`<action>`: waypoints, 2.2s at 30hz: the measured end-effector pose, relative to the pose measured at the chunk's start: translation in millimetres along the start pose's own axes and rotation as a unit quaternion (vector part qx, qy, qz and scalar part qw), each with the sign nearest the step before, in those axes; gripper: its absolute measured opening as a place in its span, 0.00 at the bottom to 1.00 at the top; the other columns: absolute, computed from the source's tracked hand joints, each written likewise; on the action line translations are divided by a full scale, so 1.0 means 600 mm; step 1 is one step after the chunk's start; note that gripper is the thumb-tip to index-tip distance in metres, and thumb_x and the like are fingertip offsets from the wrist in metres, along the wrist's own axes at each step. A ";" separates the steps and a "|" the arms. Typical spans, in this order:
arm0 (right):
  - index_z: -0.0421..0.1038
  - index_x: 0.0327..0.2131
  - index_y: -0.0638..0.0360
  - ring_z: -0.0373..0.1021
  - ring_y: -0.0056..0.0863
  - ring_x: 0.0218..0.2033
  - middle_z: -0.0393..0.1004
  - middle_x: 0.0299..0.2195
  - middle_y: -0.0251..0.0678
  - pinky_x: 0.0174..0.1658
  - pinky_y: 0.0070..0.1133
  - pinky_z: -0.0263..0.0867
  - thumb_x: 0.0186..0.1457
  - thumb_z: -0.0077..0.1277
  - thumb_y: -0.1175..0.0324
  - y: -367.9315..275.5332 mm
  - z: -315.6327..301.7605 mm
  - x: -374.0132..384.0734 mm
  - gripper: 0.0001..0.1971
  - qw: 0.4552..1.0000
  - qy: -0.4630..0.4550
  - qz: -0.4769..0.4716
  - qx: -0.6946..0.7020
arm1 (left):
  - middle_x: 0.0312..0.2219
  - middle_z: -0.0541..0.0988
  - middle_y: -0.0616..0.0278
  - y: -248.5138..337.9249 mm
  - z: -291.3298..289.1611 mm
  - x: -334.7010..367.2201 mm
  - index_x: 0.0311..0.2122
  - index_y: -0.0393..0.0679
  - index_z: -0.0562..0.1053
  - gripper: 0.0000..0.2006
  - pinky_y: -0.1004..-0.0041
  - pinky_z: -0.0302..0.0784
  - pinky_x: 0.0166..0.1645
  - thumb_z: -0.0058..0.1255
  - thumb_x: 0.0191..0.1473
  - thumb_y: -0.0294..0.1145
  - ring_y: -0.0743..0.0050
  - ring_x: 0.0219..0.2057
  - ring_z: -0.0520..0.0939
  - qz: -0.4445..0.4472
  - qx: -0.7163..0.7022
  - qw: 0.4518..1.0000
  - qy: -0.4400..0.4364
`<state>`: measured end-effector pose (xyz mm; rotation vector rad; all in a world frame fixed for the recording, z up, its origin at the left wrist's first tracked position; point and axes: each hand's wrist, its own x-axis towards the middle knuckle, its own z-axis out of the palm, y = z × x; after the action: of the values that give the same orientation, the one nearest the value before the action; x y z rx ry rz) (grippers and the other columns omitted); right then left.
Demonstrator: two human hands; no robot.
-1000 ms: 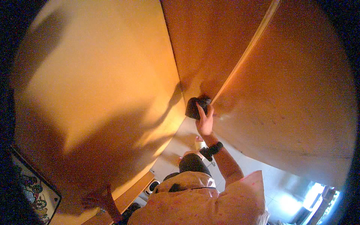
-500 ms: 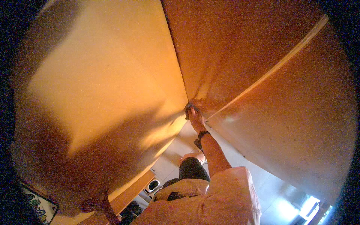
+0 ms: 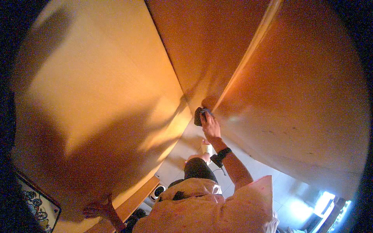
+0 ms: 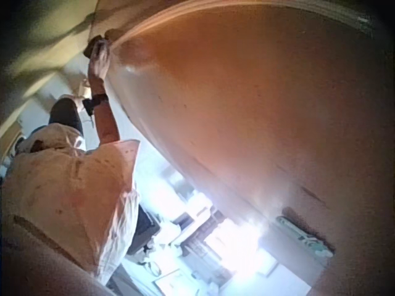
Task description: The person wipes a white bathroom door and frame with a cloth, washes the cloth in the sink, then carries the cloth to a living area where they wipe the surface and edges of a large wooden wardrobe.
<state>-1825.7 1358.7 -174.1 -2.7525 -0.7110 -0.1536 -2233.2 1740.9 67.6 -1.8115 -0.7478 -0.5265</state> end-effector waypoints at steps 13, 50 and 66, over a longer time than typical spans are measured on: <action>0.64 0.51 0.60 0.63 0.38 0.51 0.59 0.55 0.42 0.54 0.31 0.61 0.51 0.43 0.73 0.041 0.190 0.015 0.21 0.990 -0.098 0.020 -0.099 | 0.60 0.32 0.26 0.008 0.012 0.006 0.62 0.29 0.33 0.70 0.30 0.37 0.58 0.48 0.29 0.79 0.22 0.61 0.38 0.003 -0.038 0.999 0.019; 0.64 0.48 0.59 0.67 0.37 0.45 0.70 0.42 0.42 0.51 0.27 0.62 0.49 0.39 0.81 0.000 -0.084 -0.049 0.20 0.913 0.049 0.023 0.404 | 0.60 0.48 0.40 0.075 0.014 -0.054 0.61 0.43 0.54 0.39 0.35 0.35 0.61 0.53 0.48 0.52 0.31 0.61 0.44 -0.078 -0.290 0.950 -0.087; 0.69 0.42 0.64 0.69 0.28 0.41 0.74 0.40 0.41 0.47 0.25 0.65 0.60 0.42 0.63 -0.394 -0.338 -0.122 0.15 0.785 -0.345 -0.080 0.508 | 0.47 0.73 0.53 0.166 -0.146 0.012 0.56 0.38 0.60 0.36 0.65 0.66 0.57 0.66 0.43 0.35 0.64 0.50 0.71 0.008 -0.921 0.164 -0.353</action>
<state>-2010.9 1460.7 66.0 -1.6236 -0.8376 0.9669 -2157.9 1635.6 36.8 -4.7328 -0.1938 -0.3627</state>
